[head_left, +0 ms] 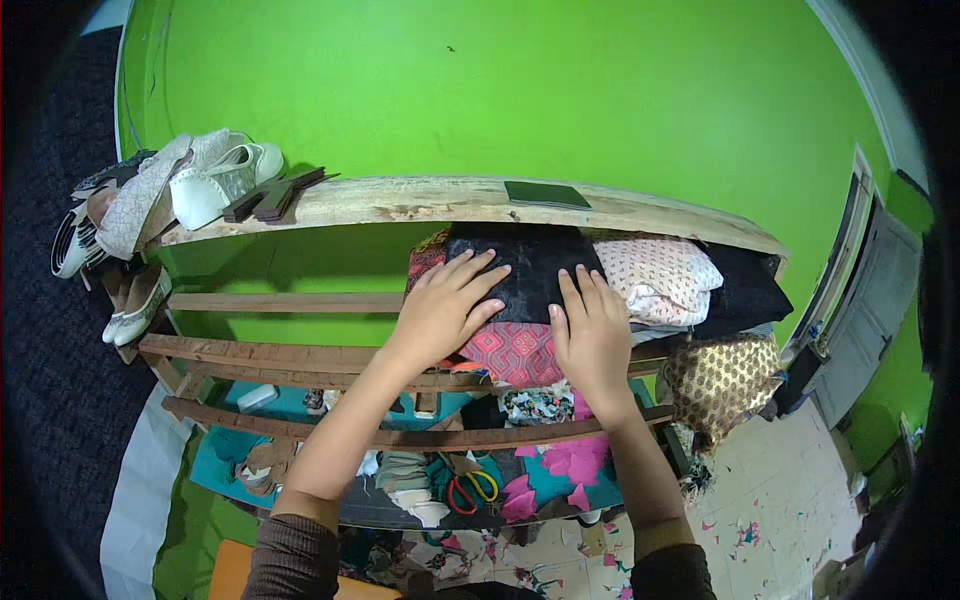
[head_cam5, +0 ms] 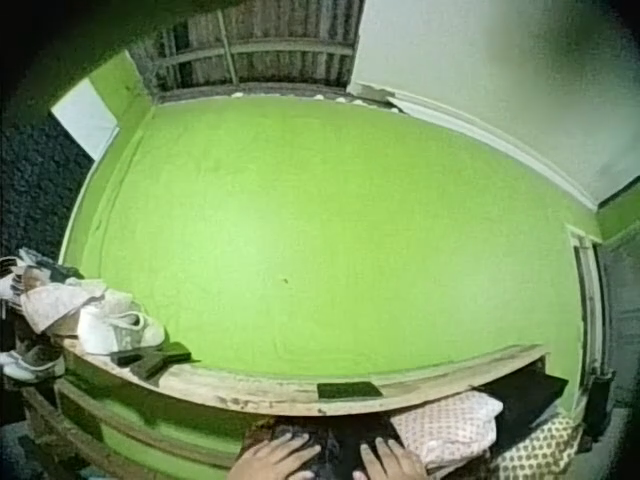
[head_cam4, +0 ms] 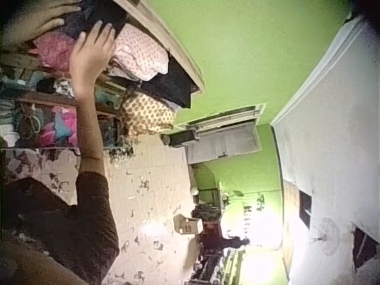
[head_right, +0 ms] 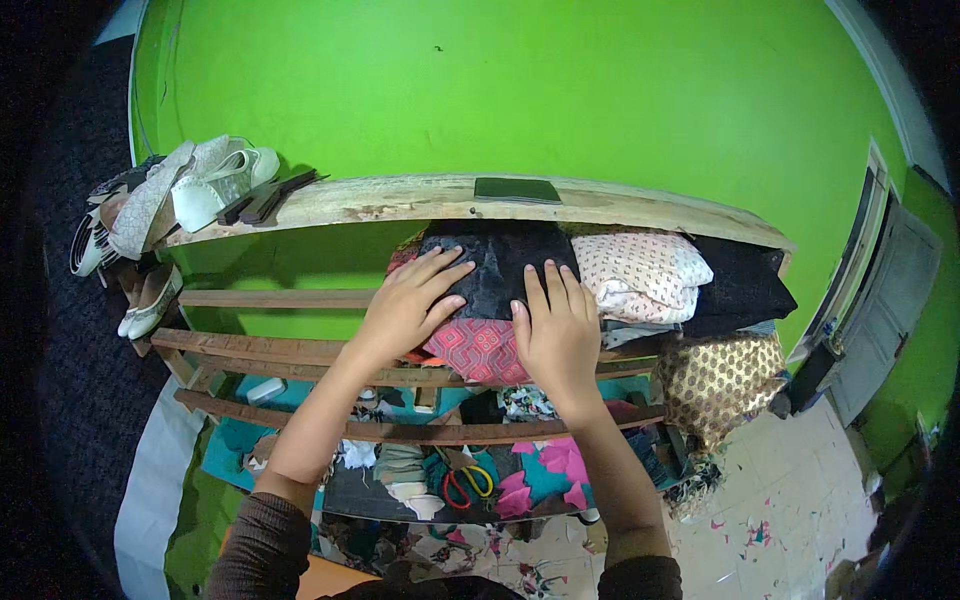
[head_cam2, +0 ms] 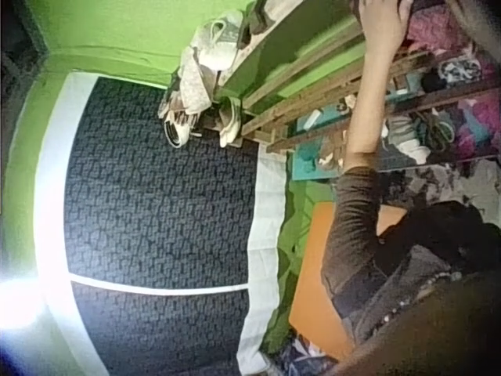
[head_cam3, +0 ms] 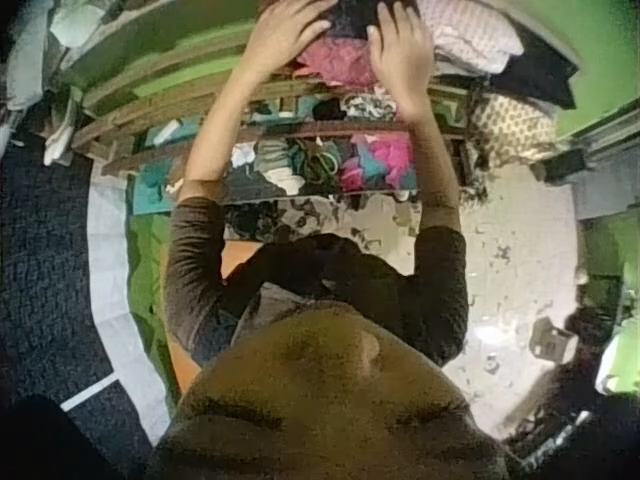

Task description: Fold two pieces of patterned fabric on a table and place them on a storage shelf.

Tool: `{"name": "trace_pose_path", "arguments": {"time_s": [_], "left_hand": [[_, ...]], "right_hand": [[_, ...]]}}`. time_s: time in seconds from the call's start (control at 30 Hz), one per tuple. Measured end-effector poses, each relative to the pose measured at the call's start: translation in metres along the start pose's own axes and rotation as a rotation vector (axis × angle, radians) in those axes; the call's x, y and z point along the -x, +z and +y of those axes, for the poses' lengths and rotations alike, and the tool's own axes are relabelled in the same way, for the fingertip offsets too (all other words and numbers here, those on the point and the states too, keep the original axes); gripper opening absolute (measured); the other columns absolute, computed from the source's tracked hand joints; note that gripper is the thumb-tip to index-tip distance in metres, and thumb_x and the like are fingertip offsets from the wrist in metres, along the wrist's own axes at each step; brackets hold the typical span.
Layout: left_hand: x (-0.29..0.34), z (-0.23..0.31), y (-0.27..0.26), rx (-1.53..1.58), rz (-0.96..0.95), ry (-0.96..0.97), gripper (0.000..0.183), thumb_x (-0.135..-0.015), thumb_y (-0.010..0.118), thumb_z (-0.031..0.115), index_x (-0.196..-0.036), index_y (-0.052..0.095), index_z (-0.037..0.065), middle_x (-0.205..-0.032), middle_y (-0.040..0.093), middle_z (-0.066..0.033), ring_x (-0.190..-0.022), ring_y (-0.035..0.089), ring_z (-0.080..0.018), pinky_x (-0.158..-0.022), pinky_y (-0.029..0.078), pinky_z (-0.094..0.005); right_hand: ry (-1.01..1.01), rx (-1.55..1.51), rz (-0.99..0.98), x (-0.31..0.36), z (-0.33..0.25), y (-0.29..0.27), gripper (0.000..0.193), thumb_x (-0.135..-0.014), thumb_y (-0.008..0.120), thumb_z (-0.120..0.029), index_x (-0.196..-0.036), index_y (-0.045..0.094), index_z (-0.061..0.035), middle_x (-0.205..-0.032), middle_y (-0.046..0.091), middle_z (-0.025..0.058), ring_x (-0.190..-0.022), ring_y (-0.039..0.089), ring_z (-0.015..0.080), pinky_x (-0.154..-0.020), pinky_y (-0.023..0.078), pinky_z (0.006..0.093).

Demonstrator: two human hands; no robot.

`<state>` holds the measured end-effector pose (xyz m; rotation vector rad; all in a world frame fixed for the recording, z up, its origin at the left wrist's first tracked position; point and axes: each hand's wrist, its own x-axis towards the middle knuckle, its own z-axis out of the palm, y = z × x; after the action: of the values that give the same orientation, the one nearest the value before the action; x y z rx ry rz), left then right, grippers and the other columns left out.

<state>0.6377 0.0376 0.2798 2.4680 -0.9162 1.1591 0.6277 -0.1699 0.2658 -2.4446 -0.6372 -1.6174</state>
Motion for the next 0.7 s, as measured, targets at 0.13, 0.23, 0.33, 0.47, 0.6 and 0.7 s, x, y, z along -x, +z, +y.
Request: {"name": "trace_pose_path", "arguments": {"time_s": [0.13,0.23,0.33,0.47,0.6,0.7], "left_hand": [[0.005,0.014,-0.003,-0.110,0.016,-0.024,0.040,-0.086,0.052,0.028,-0.123,0.049,0.013,-0.131,0.044,-0.0106,-0.123,0.038,-0.0296,-0.101,0.030,-0.0450],[0.015,0.035,-0.003,-0.237,0.049,-0.097,0.042,-0.087,0.048,0.027,-0.126,0.046,0.012,-0.133,0.041,-0.0113,-0.124,0.036,-0.0292,-0.103,0.025,-0.0464],[0.032,0.069,0.004,-0.314,0.075,-0.127,0.044,-0.086,0.048,0.030,-0.126,0.046,0.010,-0.134,0.039,-0.0116,-0.124,0.035,-0.0310,-0.102,0.025,-0.0478],[0.068,0.115,0.012,-0.297,-0.024,-0.199,0.044,-0.086,0.048,0.030,-0.124,0.047,0.010,-0.132,0.040,-0.0138,-0.122,0.037,-0.0305,-0.100,0.028,-0.0484],[0.113,0.168,0.025,-0.318,-0.021,-0.273,0.042,-0.086,0.049,0.029,-0.124,0.048,0.011,-0.130,0.043,-0.0129,-0.121,0.039,-0.0292,-0.100,0.027,-0.0486],[0.148,0.214,0.025,-0.309,-0.130,-0.404,0.042,-0.087,0.047,0.030,-0.124,0.048,0.012,-0.132,0.042,-0.0131,-0.123,0.038,-0.0294,-0.101,0.027,-0.0497]], "right_hand": [[0.016,0.017,-0.010,0.008,-0.003,-0.003,0.039,-0.083,0.052,-0.023,-0.116,0.053,-0.0015,-0.118,0.051,0.0195,-0.112,0.046,0.0335,-0.098,0.032,0.0463],[0.038,-0.022,-0.046,0.019,-0.008,-0.011,0.041,-0.084,0.050,-0.023,-0.119,0.050,-0.0008,-0.124,0.047,0.0189,-0.118,0.042,0.0318,-0.101,0.028,0.0463],[0.036,-0.037,-0.057,0.035,-0.009,-0.017,0.042,-0.084,0.049,-0.023,-0.120,0.049,-0.0002,-0.126,0.046,0.0190,-0.119,0.041,0.0317,-0.101,0.028,0.0472],[0.036,-0.116,-0.118,0.067,-0.019,-0.032,0.043,-0.085,0.047,-0.025,-0.120,0.049,0.0008,-0.129,0.043,0.0191,-0.120,0.040,0.0324,-0.101,0.027,0.0485],[0.061,-0.210,-0.268,0.123,-0.025,-0.056,0.042,-0.087,0.045,-0.025,-0.121,0.049,-0.0002,-0.130,0.041,0.0193,-0.123,0.036,0.0325,-0.101,0.027,0.0487],[0.047,-0.290,-0.371,0.173,-0.031,-0.075,0.042,-0.087,0.045,-0.025,-0.121,0.049,-0.0012,-0.131,0.041,0.0180,-0.125,0.034,0.0314,-0.102,0.026,0.0481]]}}
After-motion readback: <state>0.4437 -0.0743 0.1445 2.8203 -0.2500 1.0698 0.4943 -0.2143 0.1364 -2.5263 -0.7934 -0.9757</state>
